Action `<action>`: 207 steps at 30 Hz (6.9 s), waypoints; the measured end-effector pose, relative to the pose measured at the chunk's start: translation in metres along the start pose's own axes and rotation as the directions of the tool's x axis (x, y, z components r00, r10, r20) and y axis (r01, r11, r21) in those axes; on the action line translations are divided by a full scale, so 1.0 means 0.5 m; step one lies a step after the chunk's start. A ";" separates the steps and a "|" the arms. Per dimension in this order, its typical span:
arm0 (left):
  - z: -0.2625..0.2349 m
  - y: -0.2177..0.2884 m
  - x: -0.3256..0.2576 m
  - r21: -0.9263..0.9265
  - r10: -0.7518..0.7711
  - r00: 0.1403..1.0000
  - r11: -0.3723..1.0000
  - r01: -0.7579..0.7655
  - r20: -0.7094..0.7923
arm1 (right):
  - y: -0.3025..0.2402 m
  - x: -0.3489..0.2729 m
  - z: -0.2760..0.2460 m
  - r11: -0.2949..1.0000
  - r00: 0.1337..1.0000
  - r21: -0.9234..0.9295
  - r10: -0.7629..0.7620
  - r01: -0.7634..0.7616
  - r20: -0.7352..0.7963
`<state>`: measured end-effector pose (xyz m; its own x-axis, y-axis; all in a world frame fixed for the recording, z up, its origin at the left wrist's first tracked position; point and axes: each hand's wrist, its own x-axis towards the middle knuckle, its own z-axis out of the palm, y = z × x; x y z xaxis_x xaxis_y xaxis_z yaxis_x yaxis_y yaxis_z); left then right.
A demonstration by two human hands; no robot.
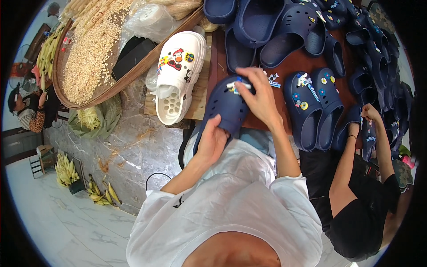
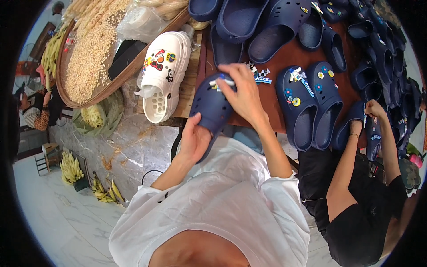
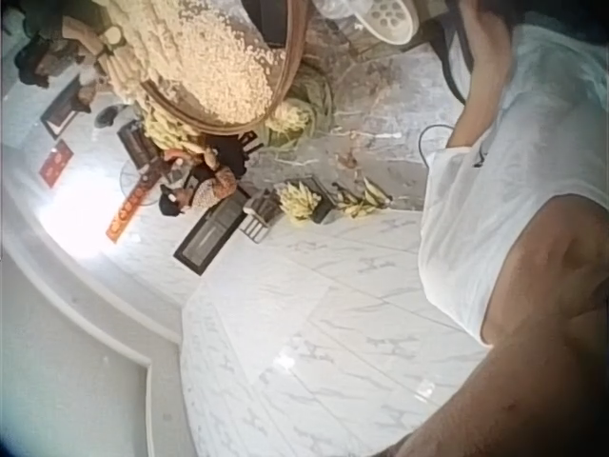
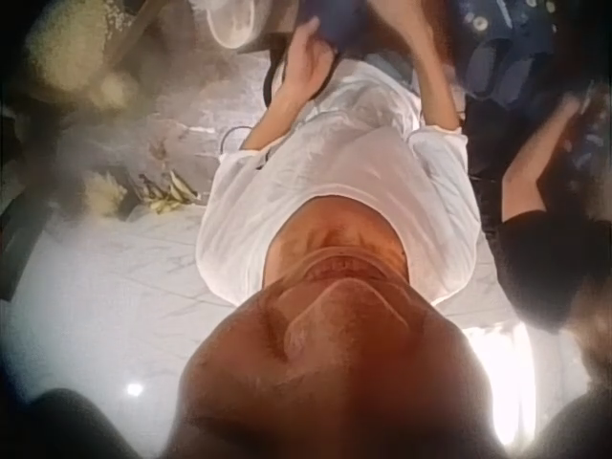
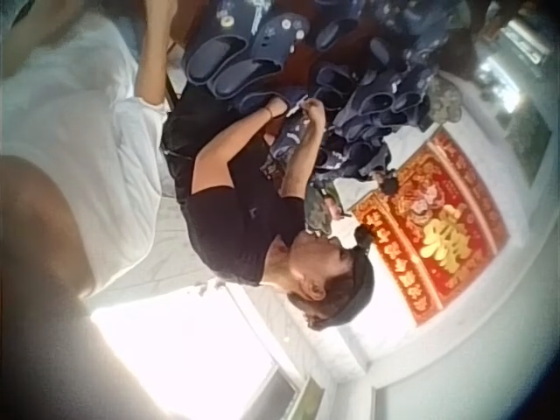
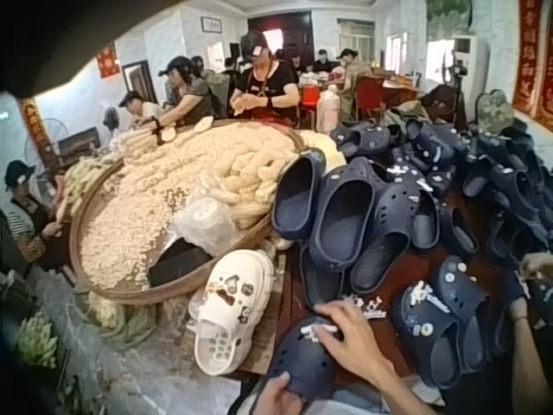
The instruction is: The recorder is decorating blue rubber clogs by pushing small colorful charms through the ventilation holes.
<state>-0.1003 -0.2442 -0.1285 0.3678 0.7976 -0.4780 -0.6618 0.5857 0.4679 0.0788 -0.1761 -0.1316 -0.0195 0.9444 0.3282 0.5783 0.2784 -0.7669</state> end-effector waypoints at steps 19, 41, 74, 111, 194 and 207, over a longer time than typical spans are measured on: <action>-0.052 -0.034 -0.001 -0.141 -0.132 0.990 0.982 0.125 -0.041 | 0.024 -0.123 0.007 0.954 0.975 0.222 0.216 -0.199 -0.055; -0.052 -0.034 0.000 -0.129 -0.139 0.985 0.984 0.125 -0.106 | 0.128 -0.014 -0.009 0.927 0.993 -0.374 0.006 0.040 0.120; -0.063 -0.039 0.000 -0.073 -0.158 0.987 0.985 0.159 0.021 | -0.036 -0.161 -0.028 0.985 0.983 -0.062 0.158 -0.164 -0.090; -0.085 -0.028 -0.003 -0.096 -0.173 0.985 0.980 0.173 0.012 | 0.012 -0.161 -0.026 0.865 0.912 0.344 0.407 -0.366 -0.052; -0.137 -0.091 -0.032 0.160 -0.029 1.000 0.987 0.028 0.002 | 0.014 -0.182 0.003 0.497 0.770 0.619 0.558 -0.608 0.308; -0.054 -0.030 -0.029 -0.095 -0.086 0.994 0.992 0.079 -0.074 | 0.023 -0.173 0.003 0.690 0.823 0.453 0.511 -0.565 0.248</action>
<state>-0.1133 -0.2684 -0.1486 0.3741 0.7312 -0.5704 -0.6896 0.6306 0.3561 0.0859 -0.2544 -0.1694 0.0770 0.9628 -0.2590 0.0408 -0.2626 -0.9640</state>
